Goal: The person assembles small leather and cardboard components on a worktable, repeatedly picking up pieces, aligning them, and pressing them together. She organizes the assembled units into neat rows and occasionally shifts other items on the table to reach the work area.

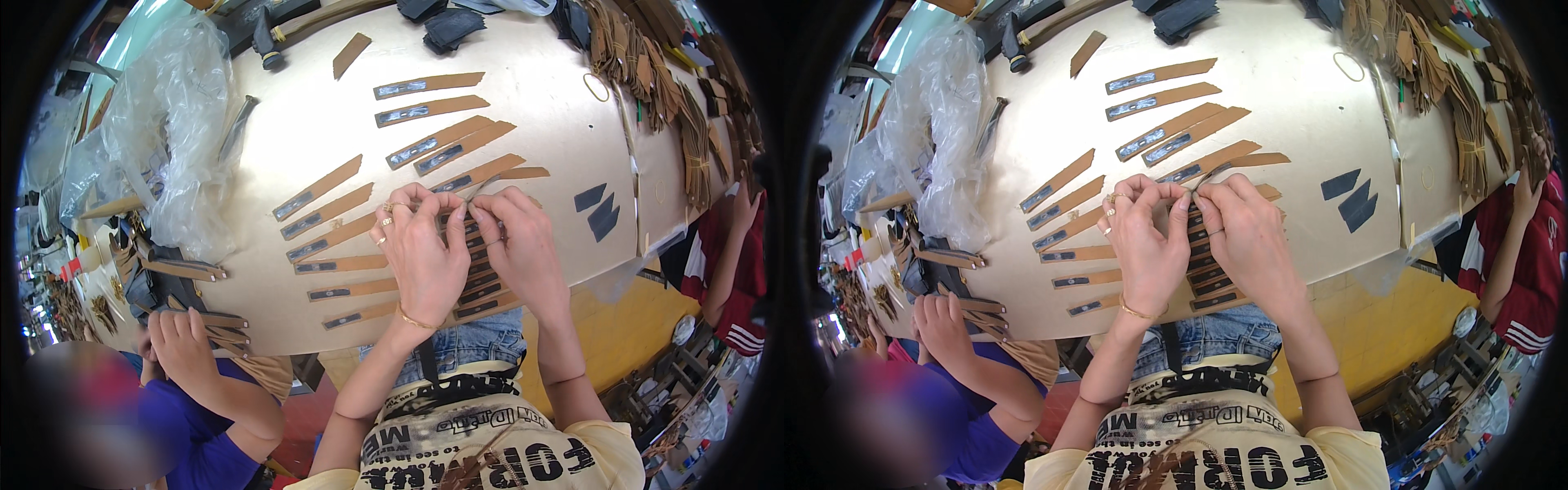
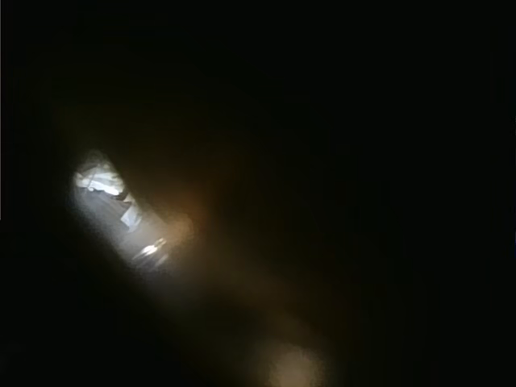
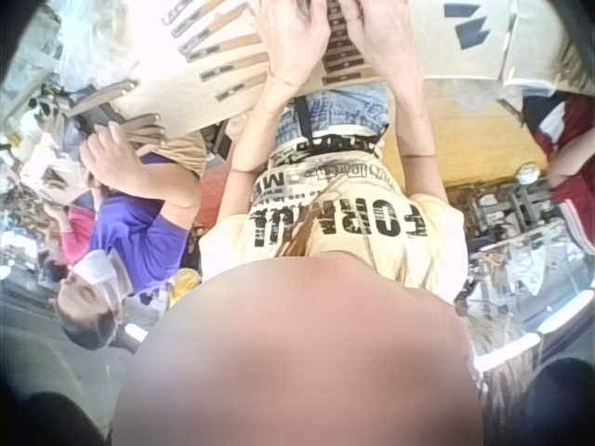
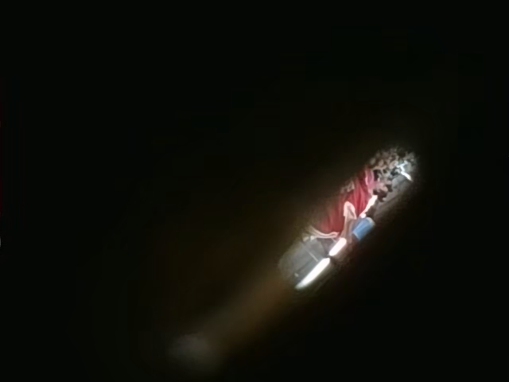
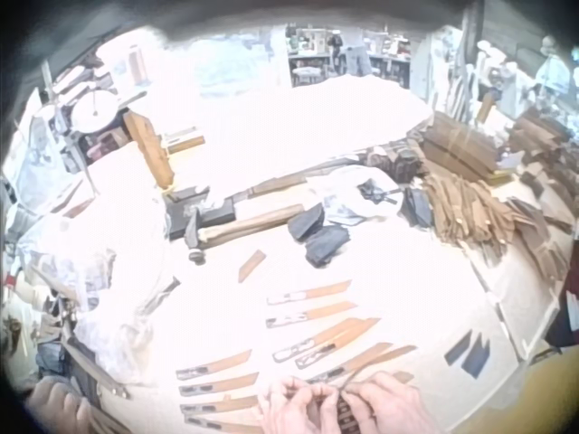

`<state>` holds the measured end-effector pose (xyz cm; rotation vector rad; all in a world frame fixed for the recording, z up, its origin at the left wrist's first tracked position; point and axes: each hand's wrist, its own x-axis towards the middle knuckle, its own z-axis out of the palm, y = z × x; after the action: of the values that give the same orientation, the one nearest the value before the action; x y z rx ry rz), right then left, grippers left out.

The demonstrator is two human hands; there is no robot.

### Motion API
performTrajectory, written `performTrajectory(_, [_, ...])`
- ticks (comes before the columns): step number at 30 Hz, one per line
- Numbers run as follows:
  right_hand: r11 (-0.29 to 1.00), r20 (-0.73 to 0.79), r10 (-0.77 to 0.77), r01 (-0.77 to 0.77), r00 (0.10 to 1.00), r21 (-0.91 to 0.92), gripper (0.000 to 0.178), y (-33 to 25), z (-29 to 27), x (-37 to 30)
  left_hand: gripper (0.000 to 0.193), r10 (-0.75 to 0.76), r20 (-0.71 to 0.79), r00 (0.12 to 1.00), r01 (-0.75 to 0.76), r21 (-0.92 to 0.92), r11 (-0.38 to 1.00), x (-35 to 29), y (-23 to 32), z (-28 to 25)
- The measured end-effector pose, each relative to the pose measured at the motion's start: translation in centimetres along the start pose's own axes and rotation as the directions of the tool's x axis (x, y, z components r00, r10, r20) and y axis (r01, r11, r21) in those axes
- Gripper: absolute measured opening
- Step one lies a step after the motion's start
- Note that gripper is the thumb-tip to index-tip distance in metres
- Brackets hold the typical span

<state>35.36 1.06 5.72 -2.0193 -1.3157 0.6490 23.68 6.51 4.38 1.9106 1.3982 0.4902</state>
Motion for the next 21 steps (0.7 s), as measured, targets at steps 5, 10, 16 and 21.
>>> performTrajectory(5, [1.0, -0.032, -0.03, 0.031, 0.999, 0.005, 0.008, 0.3, 0.2, -0.1, 0.007, -0.005, 0.001, 1.0, 0.005, -0.016, 1.0, 0.0, 0.0, -0.1])
performTrajectory(10, [0.999, -0.09, -0.038, 0.039, 0.995, 0.008, 0.006, 0.9, 0.3, 0.0, 0.006, 0.016, -0.056, 0.998, -0.013, 0.045, 0.999, 0.2, -0.3, 0.0])
performTrajectory(16, [0.988, -0.22, 0.064, -0.093, 0.973, -0.125, 0.009, 3.4, -1.8, 0.2, 0.007, 0.029, -0.005, 1.0, -0.028, 0.085, 0.996, 0.2, -0.7, -0.3])
performTrajectory(21, [0.929, -0.407, -0.004, -0.147, 0.914, -0.34, 0.009, 5.7, -3.8, -0.1, 0.006, 0.024, -0.031, 0.999, -0.019, 0.165, 0.986, 0.1, -0.8, -0.3])
